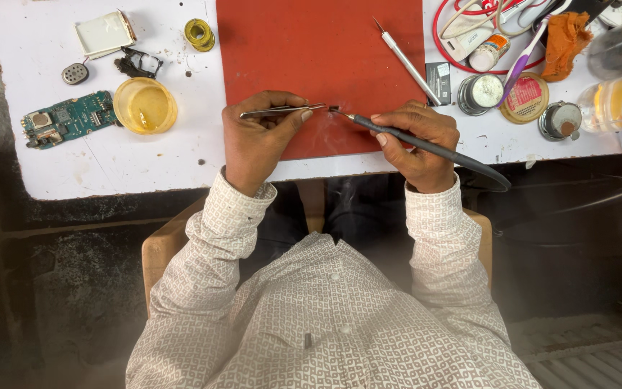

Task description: The person sits at a repair bench and solders a small electronic component, holding it with tweezers in one hand and a soldering iron in the other. They then set the component down, scrub it with a toothbrush, and scrape at it with a hobby knife.

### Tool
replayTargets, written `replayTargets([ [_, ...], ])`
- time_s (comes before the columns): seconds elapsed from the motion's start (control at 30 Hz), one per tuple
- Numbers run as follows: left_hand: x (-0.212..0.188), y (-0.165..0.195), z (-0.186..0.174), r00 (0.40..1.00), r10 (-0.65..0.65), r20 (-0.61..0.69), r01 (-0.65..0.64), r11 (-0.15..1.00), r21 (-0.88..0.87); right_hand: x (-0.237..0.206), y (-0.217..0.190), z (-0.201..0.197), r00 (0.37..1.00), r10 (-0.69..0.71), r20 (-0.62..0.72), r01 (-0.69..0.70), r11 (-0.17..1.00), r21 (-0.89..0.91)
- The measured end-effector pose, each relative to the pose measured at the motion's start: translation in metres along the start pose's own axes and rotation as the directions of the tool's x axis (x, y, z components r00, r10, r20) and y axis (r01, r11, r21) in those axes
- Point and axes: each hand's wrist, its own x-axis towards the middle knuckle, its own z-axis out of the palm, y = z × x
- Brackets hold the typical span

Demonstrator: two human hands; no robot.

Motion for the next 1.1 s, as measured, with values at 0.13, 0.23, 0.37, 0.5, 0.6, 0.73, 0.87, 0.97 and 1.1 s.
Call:
replayTargets([
  [0.13,0.0001,0.0000,-0.0002,1.000,-0.001,0.004,0.000,1.000,0.010,-0.0003,0.0018,0.0003,1.000,-0.014,-0.008,0.014,1.000,-0.012],
  [0.23,-0.0001,0.0002,-0.0008,1.000,-0.008,0.001,0.008,1.000,0.006,0.0001,0.0038,0.0012,1.000,-0.011,-0.022,0.011,1.000,0.017],
  [0.37,-0.0005,0.0006,-0.0001,1.000,-0.008,0.012,0.007,1.000,0.013,-0.0005,0.0041,0.0026,0.999,0.002,-0.048,-0.004,1.000,-0.027],
  [0.5,-0.0004,0.0017,0.0025,0.999,-0.038,0.010,0.038,0.999,-0.006,-0.0003,0.0033,0.0036,0.997,0.038,-0.070,-0.040,0.999,-0.020],
  [0.6,0.0004,0.0031,0.0041,0.999,-0.033,0.007,0.033,0.999,-0.001,0.0004,0.0029,0.0039,0.996,0.056,-0.065,-0.058,0.998,-0.023],
  [0.73,0.0010,0.0048,0.0040,0.994,-0.102,0.034,0.104,0.993,-0.052,0.0003,0.0029,0.0037,0.998,0.040,-0.050,-0.042,0.998,-0.047],
  [0.87,0.0013,0.0045,0.0040,0.999,-0.037,0.013,0.036,0.998,0.053,-0.0003,0.0037,0.0032,0.997,0.053,-0.054,-0.055,0.998,-0.032],
  [0.97,0.0011,0.0038,0.0036,0.999,-0.023,0.023,0.022,0.999,0.028,-0.0008,0.0044,0.0028,0.997,0.051,-0.051,-0.053,0.998,-0.023],
  [1.1,0.0001,0.0038,0.0027,1.000,-0.002,0.014,0.001,0.998,0.067,-0.0015,0.0045,0.0022,0.997,0.058,-0.055,-0.060,0.997,-0.038],
])
